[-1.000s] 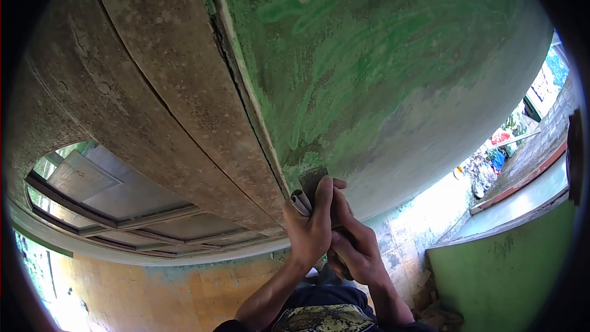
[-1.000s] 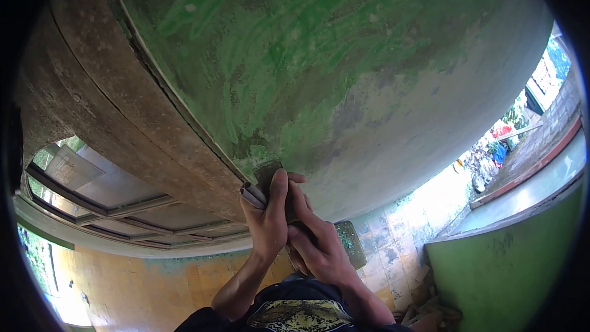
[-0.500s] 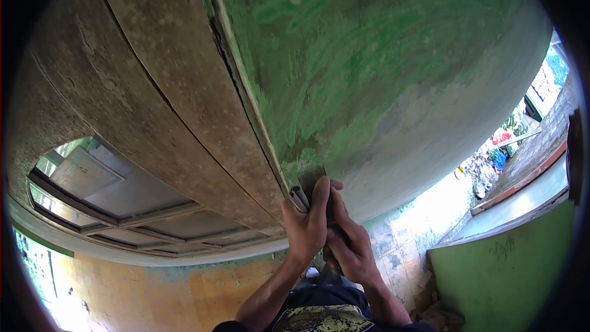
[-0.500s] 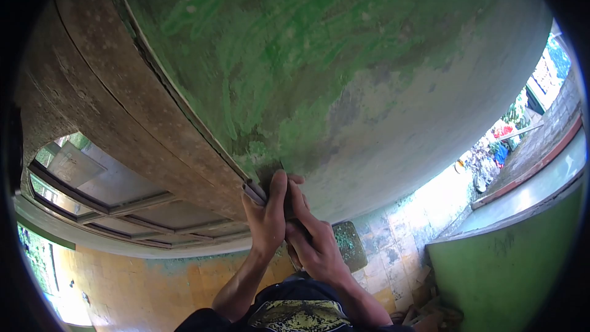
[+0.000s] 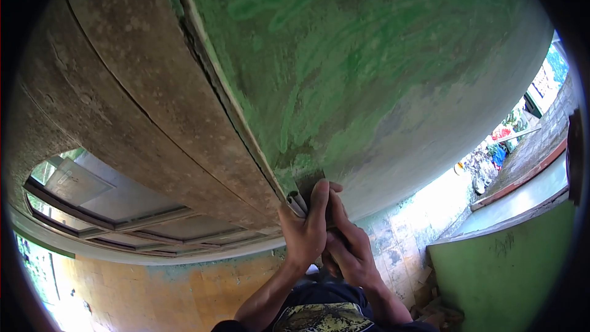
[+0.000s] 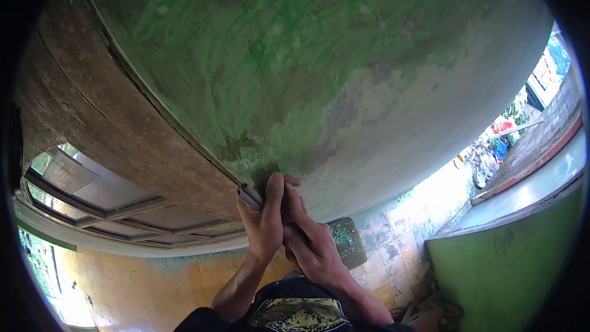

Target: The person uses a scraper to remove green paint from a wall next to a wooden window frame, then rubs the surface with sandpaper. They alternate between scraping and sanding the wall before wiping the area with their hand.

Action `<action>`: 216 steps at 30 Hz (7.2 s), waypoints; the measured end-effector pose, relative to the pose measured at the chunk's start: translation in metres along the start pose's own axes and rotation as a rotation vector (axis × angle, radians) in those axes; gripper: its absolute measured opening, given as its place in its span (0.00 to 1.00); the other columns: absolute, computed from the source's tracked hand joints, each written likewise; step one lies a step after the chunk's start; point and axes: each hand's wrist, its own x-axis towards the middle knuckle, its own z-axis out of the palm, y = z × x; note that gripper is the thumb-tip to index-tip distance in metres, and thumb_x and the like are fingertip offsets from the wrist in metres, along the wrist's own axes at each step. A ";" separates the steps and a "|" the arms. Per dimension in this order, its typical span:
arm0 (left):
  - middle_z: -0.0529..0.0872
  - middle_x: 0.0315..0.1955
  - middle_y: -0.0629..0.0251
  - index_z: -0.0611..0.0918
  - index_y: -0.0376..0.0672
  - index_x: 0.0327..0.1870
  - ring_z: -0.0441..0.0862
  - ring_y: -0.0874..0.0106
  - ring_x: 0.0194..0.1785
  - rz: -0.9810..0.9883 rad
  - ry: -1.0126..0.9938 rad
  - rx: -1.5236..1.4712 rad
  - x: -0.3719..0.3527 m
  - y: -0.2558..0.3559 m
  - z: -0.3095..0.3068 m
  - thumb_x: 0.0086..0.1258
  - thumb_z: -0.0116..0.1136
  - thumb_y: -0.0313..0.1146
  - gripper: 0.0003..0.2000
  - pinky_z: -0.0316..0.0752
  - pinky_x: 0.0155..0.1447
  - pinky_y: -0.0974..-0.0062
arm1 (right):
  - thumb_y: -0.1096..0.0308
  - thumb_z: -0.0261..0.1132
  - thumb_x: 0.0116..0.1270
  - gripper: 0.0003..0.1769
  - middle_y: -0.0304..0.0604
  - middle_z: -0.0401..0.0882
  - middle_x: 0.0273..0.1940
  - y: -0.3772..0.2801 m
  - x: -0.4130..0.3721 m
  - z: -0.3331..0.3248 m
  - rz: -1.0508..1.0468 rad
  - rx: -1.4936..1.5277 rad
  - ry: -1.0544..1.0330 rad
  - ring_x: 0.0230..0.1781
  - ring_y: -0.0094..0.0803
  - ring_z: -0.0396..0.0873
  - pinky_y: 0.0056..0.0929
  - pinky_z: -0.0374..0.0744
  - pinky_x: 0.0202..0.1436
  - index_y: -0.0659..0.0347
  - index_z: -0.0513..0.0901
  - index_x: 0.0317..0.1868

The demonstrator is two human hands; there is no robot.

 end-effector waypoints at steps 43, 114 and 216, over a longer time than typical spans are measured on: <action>0.83 0.24 0.69 0.84 0.31 0.39 0.79 0.81 0.27 -0.057 0.023 -0.133 -0.002 0.032 0.013 0.80 0.53 0.33 0.13 0.72 0.31 0.81 | 0.75 0.51 0.75 0.36 0.35 0.74 0.27 -0.027 0.001 -0.007 0.056 0.145 -0.107 0.19 0.19 0.68 0.20 0.68 0.23 0.60 0.49 0.81; 0.84 0.28 0.60 0.75 0.30 0.58 0.82 0.73 0.31 -0.223 -0.139 -0.291 -0.007 0.039 0.011 0.83 0.44 0.40 0.19 0.78 0.38 0.77 | 0.73 0.52 0.73 0.37 0.48 0.67 0.66 -0.037 0.005 -0.010 -0.113 -0.067 -0.102 0.28 0.23 0.76 0.24 0.75 0.32 0.63 0.51 0.80; 0.82 0.22 0.63 0.81 0.29 0.44 0.82 0.75 0.25 -0.072 -0.090 -0.237 0.006 0.041 0.017 0.80 0.52 0.30 0.11 0.76 0.29 0.78 | 0.76 0.51 0.75 0.36 0.46 0.68 0.65 -0.037 0.004 -0.005 -0.046 0.100 -0.060 0.24 0.20 0.72 0.23 0.73 0.25 0.67 0.49 0.79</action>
